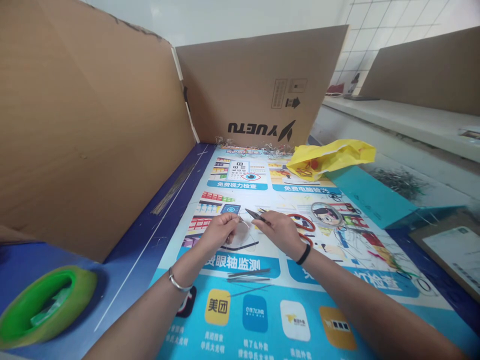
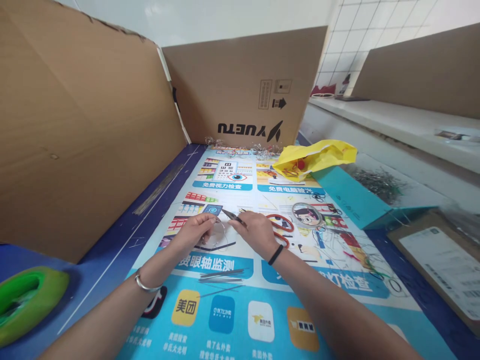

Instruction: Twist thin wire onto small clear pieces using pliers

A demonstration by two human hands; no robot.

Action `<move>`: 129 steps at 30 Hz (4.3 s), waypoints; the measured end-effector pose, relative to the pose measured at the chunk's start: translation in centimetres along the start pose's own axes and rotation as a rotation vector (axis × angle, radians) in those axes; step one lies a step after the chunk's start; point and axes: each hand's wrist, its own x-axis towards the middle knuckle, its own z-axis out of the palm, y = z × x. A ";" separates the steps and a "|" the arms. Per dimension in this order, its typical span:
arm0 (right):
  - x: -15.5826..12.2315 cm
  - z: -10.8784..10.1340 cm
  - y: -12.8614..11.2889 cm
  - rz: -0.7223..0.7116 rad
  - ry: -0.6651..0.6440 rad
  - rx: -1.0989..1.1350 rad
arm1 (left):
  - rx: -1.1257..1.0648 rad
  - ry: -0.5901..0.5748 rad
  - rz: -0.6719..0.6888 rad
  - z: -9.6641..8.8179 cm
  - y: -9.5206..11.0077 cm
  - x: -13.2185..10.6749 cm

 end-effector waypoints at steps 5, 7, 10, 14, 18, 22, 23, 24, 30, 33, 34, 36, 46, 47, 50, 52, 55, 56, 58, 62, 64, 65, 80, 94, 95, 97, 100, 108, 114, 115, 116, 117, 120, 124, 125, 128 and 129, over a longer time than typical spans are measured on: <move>0.0 -0.1 -0.2 0.002 -0.015 0.006 | 0.035 0.029 0.000 0.0 0.1 0.0; -0.1 -0.1 -0.1 -0.002 -0.016 0.004 | 0.033 0.039 -0.003 -0.1 0.2 0.1; -0.2 0.0 -0.2 -0.003 -0.022 -0.003 | 0.032 0.071 -0.003 -0.2 0.3 0.1; -0.3 0.1 -0.3 0.002 -0.028 0.013 | 0.034 0.062 0.000 -0.2 0.2 0.2; -0.4 0.2 -0.5 0.014 -0.036 0.050 | 0.033 0.053 -0.009 -0.2 0.2 0.2; -0.4 0.2 -0.5 0.013 -0.032 0.072 | 0.043 0.045 -0.024 -0.2 0.1 0.1; -0.4 0.2 -0.5 0.012 -0.030 0.077 | 0.047 0.039 -0.024 -0.2 0.1 0.1; -0.4 0.2 -0.5 0.012 -0.030 0.082 | 0.048 0.033 -0.019 -0.2 0.1 0.1; -0.3 0.0 -0.7 0.034 -0.049 0.085 | 0.036 0.030 0.001 -0.3 0.1 0.1; -0.3 -0.2 -0.6 0.041 -0.027 0.082 | 0.053 0.071 -0.019 -0.3 0.3 0.2; -0.2 -0.2 -0.5 0.037 -0.010 0.079 | 0.060 0.090 -0.022 -0.3 0.3 0.2; -0.2 -0.3 -0.4 0.000 0.012 0.051 | 0.079 0.122 -0.013 -0.3 0.2 0.4; -0.6 -0.4 -1.3 -0.221 -0.050 -0.304 | 0.228 0.129 0.032 -0.3 -0.4 0.5; -0.6 -0.5 -1.3 -0.222 -0.050 -0.311 | 0.235 0.125 0.030 -0.2 -0.4 0.5; -0.5 -0.6 -1.3 -0.227 -0.046 -0.324 | 0.274 0.122 0.045 -0.3 -0.5 0.6; -0.5 -0.5 -1.2 -0.227 -0.038 -0.336 | 0.334 0.129 0.072 -0.4 -0.8 0.6; -0.6 -0.5 -1.1 -0.234 -0.018 -0.348 | 0.443 0.135 0.125 -0.5 -1.0 0.7; -0.6 -0.4 -1.1 -0.238 -0.010 -0.352 | 0.469 0.133 0.139 -0.5 -1.0 0.7; -0.7 -0.4 -1.1 -0.246 0.008 -0.364 | 0.504 0.128 0.152 -0.5 -0.9 0.6; -0.6 -0.6 -1.2 -0.259 0.055 -0.386 | 0.537 0.134 0.154 -0.4 -0.8 0.5; -0.6 -0.7 -1.1 -0.264 0.081 -0.383 | 0.543 0.142 0.166 -0.4 -0.7 0.5; -0.6 -0.8 -1.1 -0.273 0.091 -0.377 | 0.541 0.145 0.171 -0.4 -0.8 0.6; 0.1 -0.9 0.7 -0.266 0.167 -0.229 | 0.382 0.092 0.177 -0.7 -0.9 0.8; 0.0 -1.3 0.2 -0.378 0.166 -0.313 | 0.166 0.043 0.029 -0.3 -0.4 0.6; 0.0 -1.3 0.2 -0.375 0.166 -0.303 | 0.158 0.042 0.019 -0.3 -0.5 0.6; 0.0 -1.3 0.2 -0.375 0.164 -0.283 | 0.152 0.034 0.003 -0.4 -0.5 0.7; 0.0 -1.2 0.3 -0.389 0.153 -0.255 | 0.143 0.019 -0.010 -0.5 -0.5 0.7; 0.1 -1.3 0.0 -0.417 0.110 -0.293 | 0.120 0.011 -0.015 -0.2 0.2 0.3; 0.1 -1.2 0.3 -0.418 0.108 -0.299 | 0.117 0.028 -0.019 -0.2 0.2 0.2; 0.1 -1.1 0.4 -0.413 0.108 -0.295 | 0.113 0.033 -0.021 -0.2 0.1 0.3; 0.1 -1.1 0.6 -0.405 0.110 -0.290 | 0.108 0.038 -0.021 -0.3 0.0 0.3; 0.1 -1.1 0.7 -0.397 0.114 -0.284 | 0.105 0.038 -0.019 -0.3 0.0 0.4; 0.1 -1.1 0.8 -0.388 0.122 -0.270 | 0.114 0.028 -0.011 -0.4 -0.1 0.4; 0.1 -1.2 0.4 -0.419 0.115 -0.278 | 0.126 0.022 -0.012 -0.2 0.2 0.2; 0.0 -1.3 0.4 -0.429 0.116 -0.283 | 0.127 0.020 -0.011 -0.1 0.3 0.2; 0.0 -1.5 0.3 -0.452 0.117 -0.300 | 0.131 0.022 -0.011 0.0 0.3 0.1; 0.0 -1.5 0.3 -0.456 0.113 -0.306 | 0.135 0.024 -0.010 0.0 0.3 0.1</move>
